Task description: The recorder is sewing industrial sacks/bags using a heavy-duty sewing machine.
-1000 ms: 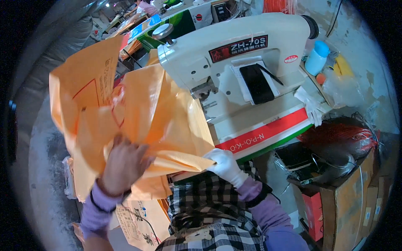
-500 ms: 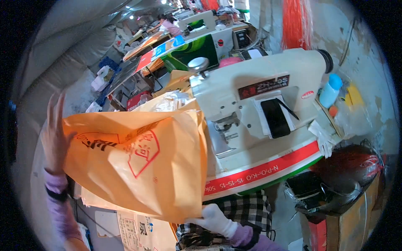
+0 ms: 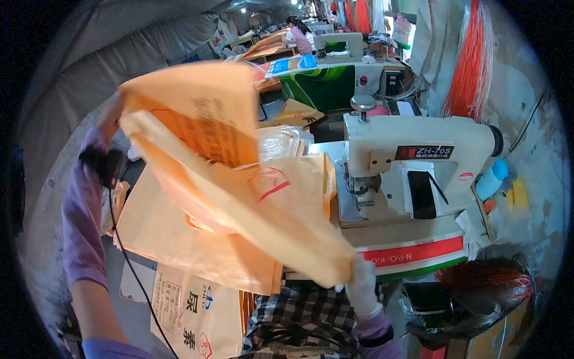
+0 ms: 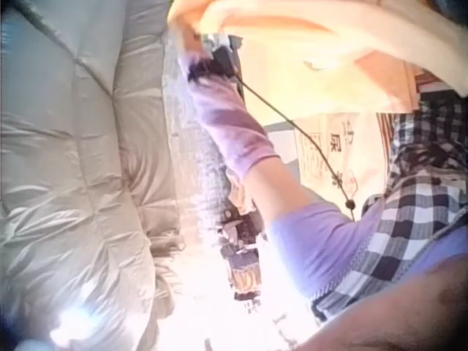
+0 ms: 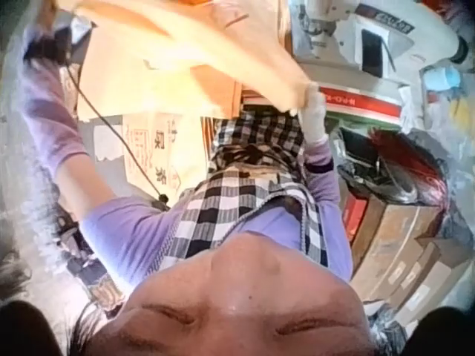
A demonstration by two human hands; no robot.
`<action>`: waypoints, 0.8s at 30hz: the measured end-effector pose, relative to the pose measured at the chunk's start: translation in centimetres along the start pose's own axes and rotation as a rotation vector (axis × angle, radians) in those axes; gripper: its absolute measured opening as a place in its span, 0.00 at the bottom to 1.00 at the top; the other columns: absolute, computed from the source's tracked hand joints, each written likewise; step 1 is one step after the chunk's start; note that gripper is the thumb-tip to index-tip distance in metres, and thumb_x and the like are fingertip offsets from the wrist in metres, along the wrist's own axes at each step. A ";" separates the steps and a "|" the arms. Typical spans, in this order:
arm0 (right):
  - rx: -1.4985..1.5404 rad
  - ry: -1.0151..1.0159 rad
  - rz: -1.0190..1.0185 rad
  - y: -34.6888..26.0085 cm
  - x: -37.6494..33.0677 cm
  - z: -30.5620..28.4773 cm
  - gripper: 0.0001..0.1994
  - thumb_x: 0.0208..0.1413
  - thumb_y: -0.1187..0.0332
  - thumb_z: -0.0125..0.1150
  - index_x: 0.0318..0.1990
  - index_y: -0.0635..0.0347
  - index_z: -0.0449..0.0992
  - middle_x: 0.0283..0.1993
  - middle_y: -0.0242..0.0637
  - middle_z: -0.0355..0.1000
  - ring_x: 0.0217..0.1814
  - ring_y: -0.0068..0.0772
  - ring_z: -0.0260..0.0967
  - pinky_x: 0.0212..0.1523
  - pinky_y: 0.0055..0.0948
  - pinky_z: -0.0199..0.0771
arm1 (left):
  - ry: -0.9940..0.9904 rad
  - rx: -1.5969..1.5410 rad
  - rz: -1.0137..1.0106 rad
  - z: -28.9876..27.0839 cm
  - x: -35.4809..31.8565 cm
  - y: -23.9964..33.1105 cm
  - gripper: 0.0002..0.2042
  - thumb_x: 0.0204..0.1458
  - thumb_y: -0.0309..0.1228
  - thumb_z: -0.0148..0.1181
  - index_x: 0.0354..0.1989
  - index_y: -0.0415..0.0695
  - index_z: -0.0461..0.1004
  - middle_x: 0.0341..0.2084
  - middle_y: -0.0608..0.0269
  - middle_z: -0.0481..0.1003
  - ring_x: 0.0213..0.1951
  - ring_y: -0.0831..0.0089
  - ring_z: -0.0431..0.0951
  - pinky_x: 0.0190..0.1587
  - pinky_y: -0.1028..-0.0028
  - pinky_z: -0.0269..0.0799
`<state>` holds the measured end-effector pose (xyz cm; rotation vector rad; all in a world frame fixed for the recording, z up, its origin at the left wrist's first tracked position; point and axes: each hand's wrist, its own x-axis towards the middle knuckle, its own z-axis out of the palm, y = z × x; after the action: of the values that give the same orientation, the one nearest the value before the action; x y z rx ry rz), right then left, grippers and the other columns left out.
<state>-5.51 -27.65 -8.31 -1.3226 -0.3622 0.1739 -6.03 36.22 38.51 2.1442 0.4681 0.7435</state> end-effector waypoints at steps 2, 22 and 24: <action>0.041 0.138 0.020 -1.8 3.1 -1.2 0.22 0.67 0.52 0.48 0.37 0.67 0.74 0.23 0.29 0.69 0.26 0.20 0.64 0.26 0.23 0.59 | 0.258 -0.531 0.159 4.5 -6.0 -7.2 0.20 0.63 0.47 0.51 0.52 0.45 0.72 0.38 0.68 0.76 0.39 0.77 0.77 0.42 0.76 0.75; -0.226 -0.073 0.044 -0.4 6.9 -6.4 0.15 0.58 0.63 0.60 0.41 0.69 0.78 0.32 0.32 0.78 0.34 0.20 0.69 0.38 0.24 0.68 | 0.823 -0.625 -0.608 -1.1 -45.0 -41.6 0.23 0.57 0.44 0.59 0.57 0.47 0.67 0.47 0.63 0.75 0.45 0.68 0.78 0.45 0.69 0.77; -0.283 0.035 -0.015 -0.4 6.7 -6.5 0.17 0.59 0.59 0.60 0.40 0.70 0.78 0.32 0.32 0.76 0.34 0.21 0.69 0.37 0.25 0.67 | 0.769 -0.277 -0.545 -3.5 -42.2 -40.3 0.22 0.59 0.45 0.56 0.54 0.42 0.69 0.44 0.62 0.77 0.43 0.69 0.79 0.44 0.72 0.76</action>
<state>2.99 -31.51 -8.14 -1.5992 -0.3762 0.0886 -43.50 39.59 -6.22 1.3143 1.2081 1.2031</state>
